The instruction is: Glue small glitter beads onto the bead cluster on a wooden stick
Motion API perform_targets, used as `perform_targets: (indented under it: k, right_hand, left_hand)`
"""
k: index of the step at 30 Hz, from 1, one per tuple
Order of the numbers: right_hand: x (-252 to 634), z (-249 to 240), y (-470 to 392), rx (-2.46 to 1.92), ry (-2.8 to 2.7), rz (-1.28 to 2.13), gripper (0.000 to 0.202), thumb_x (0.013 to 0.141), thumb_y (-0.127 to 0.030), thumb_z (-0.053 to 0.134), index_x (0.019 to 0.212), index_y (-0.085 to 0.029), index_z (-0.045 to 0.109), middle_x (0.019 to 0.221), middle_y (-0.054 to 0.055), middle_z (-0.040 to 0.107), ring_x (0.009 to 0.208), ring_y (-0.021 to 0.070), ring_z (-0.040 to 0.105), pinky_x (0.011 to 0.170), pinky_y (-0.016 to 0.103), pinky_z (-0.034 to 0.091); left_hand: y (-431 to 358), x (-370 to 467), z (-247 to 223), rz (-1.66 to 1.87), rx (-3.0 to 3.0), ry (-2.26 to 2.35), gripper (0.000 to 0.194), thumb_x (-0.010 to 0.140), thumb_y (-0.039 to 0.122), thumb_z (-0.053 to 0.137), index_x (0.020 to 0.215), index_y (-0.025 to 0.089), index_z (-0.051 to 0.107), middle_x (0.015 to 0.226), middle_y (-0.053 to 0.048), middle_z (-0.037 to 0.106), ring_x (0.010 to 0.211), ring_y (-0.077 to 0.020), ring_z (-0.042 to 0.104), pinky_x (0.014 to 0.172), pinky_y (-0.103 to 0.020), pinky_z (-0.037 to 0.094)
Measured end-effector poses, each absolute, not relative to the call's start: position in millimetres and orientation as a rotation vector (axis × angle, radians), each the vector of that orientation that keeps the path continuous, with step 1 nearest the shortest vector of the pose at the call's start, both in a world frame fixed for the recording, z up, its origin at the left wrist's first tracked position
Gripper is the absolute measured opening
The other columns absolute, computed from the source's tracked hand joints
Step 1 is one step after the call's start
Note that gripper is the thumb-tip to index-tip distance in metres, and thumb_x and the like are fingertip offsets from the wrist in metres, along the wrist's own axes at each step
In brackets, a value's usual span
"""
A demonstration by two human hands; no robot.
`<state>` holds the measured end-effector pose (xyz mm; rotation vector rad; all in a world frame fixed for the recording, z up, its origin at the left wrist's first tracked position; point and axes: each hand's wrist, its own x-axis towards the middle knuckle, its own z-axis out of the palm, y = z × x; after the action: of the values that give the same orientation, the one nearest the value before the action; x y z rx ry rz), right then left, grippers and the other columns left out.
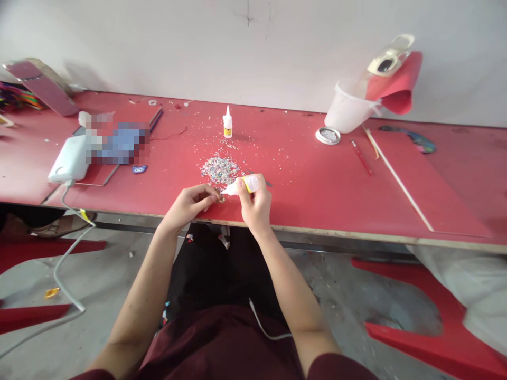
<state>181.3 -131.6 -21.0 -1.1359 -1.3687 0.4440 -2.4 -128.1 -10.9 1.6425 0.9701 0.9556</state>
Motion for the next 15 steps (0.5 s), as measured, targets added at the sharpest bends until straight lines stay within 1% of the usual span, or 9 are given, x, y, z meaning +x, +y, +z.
perform_targets:
  k: [4, 9, 11, 15]
  right_hand:
    - [181.2, -20.3, -132.8, -1.133, -1.393, 0.436, 0.025, 0.093, -0.043, 0.054, 0.085, -0.019, 0.054, 0.069, -0.003, 0.056, 0.059, 0.0099, 0.051, 0.055, 0.023, 0.042]
    - [180.0, -17.9, -135.4, -1.129, -1.454, 0.37, 0.021, 0.093, -0.039, 0.055, 0.085, -0.019, 0.054, 0.068, -0.003, 0.057, 0.053, 0.0086, 0.048, 0.05, 0.022, 0.04]
    - [179.2, -17.6, -136.4, -1.132, -1.482, 0.353, 0.02, 0.092, -0.039, 0.056, 0.087, -0.02, 0.054, 0.069, -0.002, 0.06, 0.054, 0.0092, 0.051, 0.05, 0.022, 0.042]
    - [178.0, -19.1, -137.9, -1.109, -1.543, 0.31, 0.018, 0.09, -0.038, 0.059, 0.09, -0.021, 0.054, 0.074, 0.0, 0.064, 0.061, 0.012, 0.06, 0.056, 0.024, 0.048]
  left_hand:
    - [-128.3, -2.5, -10.8, 0.952, 1.638, 0.97, 0.017, 0.089, 0.029, 0.059, 0.089, 0.015, 0.067, 0.091, -0.006, 0.071, 0.069, -0.0119, 0.058, 0.063, -0.023, 0.045]
    - [-128.0, -2.0, -12.4, 0.942, 1.643, 0.987, 0.017, 0.089, 0.028, 0.058, 0.09, 0.014, 0.068, 0.089, -0.006, 0.07, 0.066, -0.0109, 0.055, 0.061, -0.023, 0.043]
    - [-127.7, -1.8, -13.1, 0.939, 1.645, 0.995, 0.017, 0.089, 0.029, 0.059, 0.09, 0.014, 0.068, 0.089, -0.006, 0.07, 0.065, -0.0107, 0.054, 0.061, -0.023, 0.042]
    - [-127.1, -1.8, -13.6, 0.943, 1.659, 1.003, 0.017, 0.089, 0.03, 0.059, 0.089, 0.015, 0.068, 0.088, -0.006, 0.07, 0.068, -0.0122, 0.057, 0.064, -0.024, 0.044]
